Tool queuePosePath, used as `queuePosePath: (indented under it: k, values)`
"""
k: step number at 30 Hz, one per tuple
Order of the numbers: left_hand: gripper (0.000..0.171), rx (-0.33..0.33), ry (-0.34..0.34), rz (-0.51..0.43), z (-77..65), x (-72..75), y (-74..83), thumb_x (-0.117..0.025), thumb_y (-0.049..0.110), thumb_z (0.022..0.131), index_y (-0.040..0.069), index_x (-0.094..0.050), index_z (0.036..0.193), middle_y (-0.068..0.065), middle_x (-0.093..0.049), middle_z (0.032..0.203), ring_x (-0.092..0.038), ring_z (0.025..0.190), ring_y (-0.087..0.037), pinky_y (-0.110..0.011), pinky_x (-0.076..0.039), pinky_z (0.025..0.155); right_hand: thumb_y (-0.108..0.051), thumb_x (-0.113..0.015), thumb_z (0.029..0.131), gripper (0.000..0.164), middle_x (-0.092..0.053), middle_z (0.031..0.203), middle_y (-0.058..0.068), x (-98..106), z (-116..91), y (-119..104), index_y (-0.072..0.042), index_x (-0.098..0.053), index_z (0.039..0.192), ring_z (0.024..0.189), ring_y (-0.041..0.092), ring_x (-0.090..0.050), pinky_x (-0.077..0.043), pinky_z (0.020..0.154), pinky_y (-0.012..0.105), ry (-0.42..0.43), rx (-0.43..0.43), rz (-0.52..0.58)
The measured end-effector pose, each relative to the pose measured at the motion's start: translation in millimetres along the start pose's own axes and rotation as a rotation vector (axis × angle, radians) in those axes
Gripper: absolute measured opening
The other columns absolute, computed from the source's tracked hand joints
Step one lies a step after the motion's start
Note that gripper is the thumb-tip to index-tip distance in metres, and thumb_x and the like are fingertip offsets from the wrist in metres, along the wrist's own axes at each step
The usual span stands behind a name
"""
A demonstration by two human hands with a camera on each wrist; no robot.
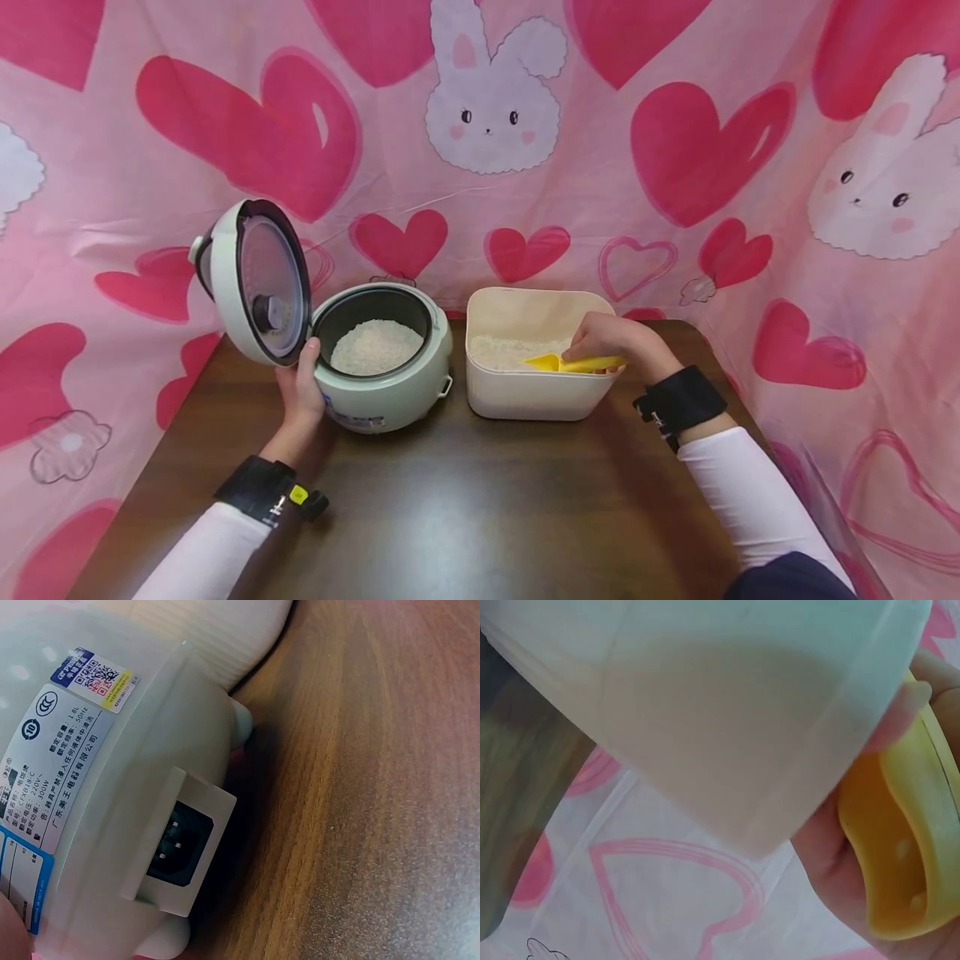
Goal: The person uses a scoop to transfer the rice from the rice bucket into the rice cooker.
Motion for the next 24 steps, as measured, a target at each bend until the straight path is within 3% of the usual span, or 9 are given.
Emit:
queuePosePath:
  k: [6,12,24]
  values:
    - [0.055,0.0,-0.011,-0.012,-0.2,-2.0,2.6,-0.058,0.024,0.098,-0.003,-0.052,0.145,-0.021,-0.057,0.146,-0.052,0.127,-0.017,-0.032,-0.034,0.116,-0.033,-0.072,0.097,0.032,-0.056,0.061,0.001,-2,3,-1,-0.007,-0.079,0.08,0.057,0.02,-0.052,-0.043,0.055,0.025,0.012,0.043,0.013]
    - [0.055,-0.005,-0.016,-0.012,-1.0,-2.1,0.0,-0.058,0.023,0.098,-0.003,-0.052,0.145,-0.021,-0.058,0.146,-0.053,0.126,-0.015,-0.03,-0.035,0.115,-0.03,-0.072,0.097,0.03,-0.057,0.062,-0.001,-5,6,1,-0.003,-0.083,0.09,0.062,0.018,-0.052,-0.04,0.058,0.024,0.034,0.086,0.047]
    - [0.053,-0.025,0.004,-0.046,-2.0,-2.6,-0.6,-0.059,0.02,0.097,-0.004,-0.053,0.145,-0.022,-0.057,0.146,-0.054,0.122,-0.007,-0.025,-0.036,0.112,-0.038,-0.071,0.098,0.035,-0.062,0.068,0.003,-4,5,10,-0.006,-0.082,0.092,0.072,0.026,-0.061,-0.047,0.068,0.024,0.04,0.078,0.132]
Point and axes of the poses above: each hand's wrist, its own z-axis towards the middle knuckle, its own x-axis out of the back of the hand, y = z × x, the point moved 2 cm from there along z, towards the middle knuckle
